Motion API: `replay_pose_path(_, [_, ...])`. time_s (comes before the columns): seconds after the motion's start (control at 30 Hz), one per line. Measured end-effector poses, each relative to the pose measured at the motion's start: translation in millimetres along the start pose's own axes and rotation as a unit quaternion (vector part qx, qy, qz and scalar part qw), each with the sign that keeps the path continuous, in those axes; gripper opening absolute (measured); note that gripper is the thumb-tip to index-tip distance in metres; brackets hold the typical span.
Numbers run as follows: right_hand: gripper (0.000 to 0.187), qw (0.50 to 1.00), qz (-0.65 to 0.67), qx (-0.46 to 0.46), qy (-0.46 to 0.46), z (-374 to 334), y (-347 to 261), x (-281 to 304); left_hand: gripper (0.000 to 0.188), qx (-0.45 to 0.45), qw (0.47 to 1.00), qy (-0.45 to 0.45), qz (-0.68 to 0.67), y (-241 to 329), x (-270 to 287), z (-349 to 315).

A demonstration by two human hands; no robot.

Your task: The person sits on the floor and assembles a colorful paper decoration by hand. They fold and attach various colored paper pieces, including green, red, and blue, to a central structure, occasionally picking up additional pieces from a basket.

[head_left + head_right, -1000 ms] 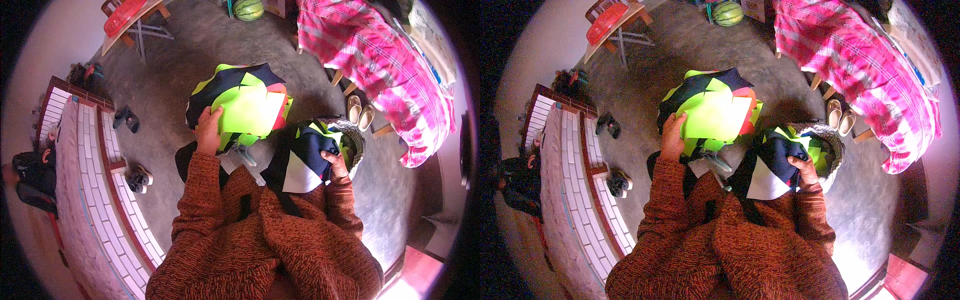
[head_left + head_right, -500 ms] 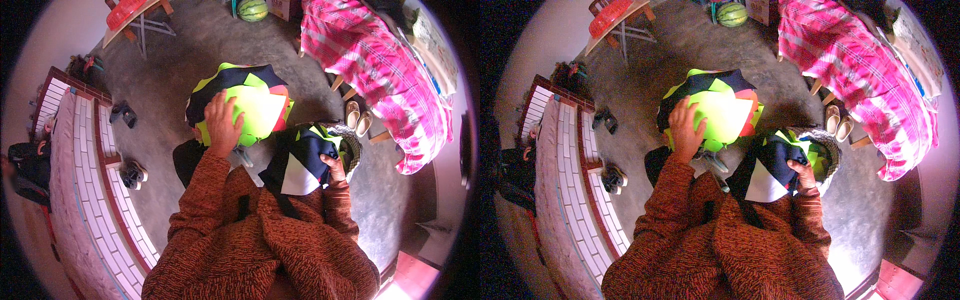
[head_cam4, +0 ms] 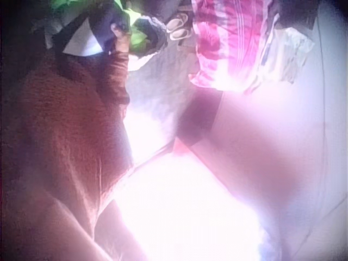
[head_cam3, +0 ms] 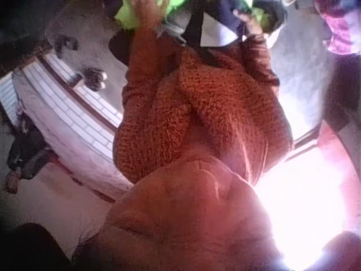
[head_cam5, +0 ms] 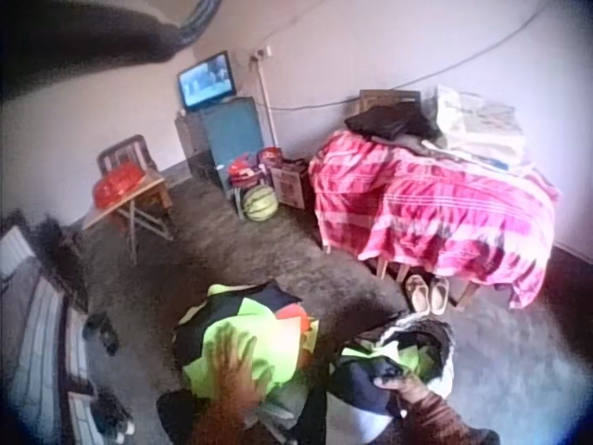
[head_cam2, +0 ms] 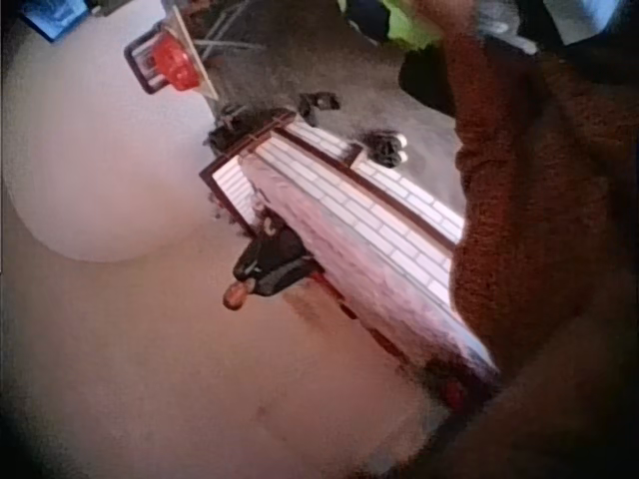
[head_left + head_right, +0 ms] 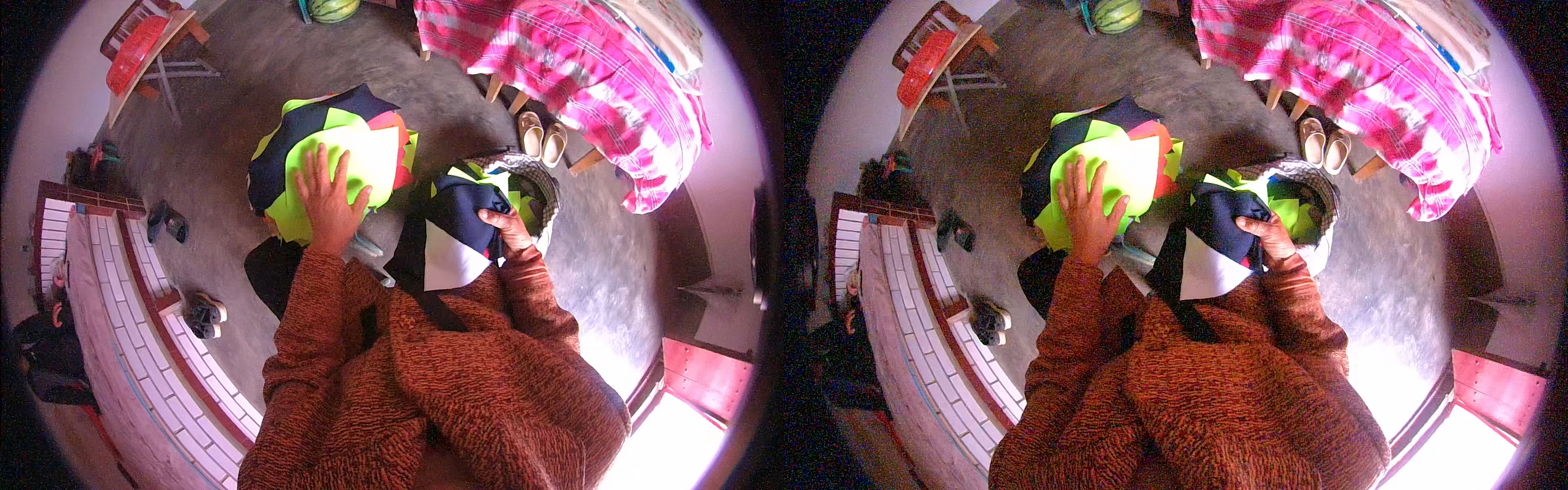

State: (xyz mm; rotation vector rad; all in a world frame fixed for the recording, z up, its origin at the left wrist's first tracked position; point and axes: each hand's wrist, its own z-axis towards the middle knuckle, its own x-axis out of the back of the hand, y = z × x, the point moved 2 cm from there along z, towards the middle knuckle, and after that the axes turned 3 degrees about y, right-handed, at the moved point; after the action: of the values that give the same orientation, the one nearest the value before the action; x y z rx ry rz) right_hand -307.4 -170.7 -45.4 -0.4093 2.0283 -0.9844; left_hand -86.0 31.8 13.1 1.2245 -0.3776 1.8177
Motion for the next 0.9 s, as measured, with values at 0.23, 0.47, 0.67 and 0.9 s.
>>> replay_pose_path(0.23, [0.041,0.994,-0.100,0.021,-0.045,6,0,-7,0.027,-0.013,0.900,-0.073,-0.429,74,-30,-10])
replay_pose_path(0.47, [0.046,0.996,-0.069,0.026,-0.041,3,2,9,0.033,-0.076,0.913,-0.077,-0.393,87,-70,-12])
replay_pose_path(0.67, [0.043,0.999,-0.012,0.001,-0.036,9,8,8,0.021,-0.050,0.893,-0.077,-0.441,79,-80,-9])
replay_pose_path(0.9, [0.043,0.999,-0.015,0.031,-0.042,-1,3,1,0.019,0.093,0.758,-0.214,-0.609,91,-56,-10])
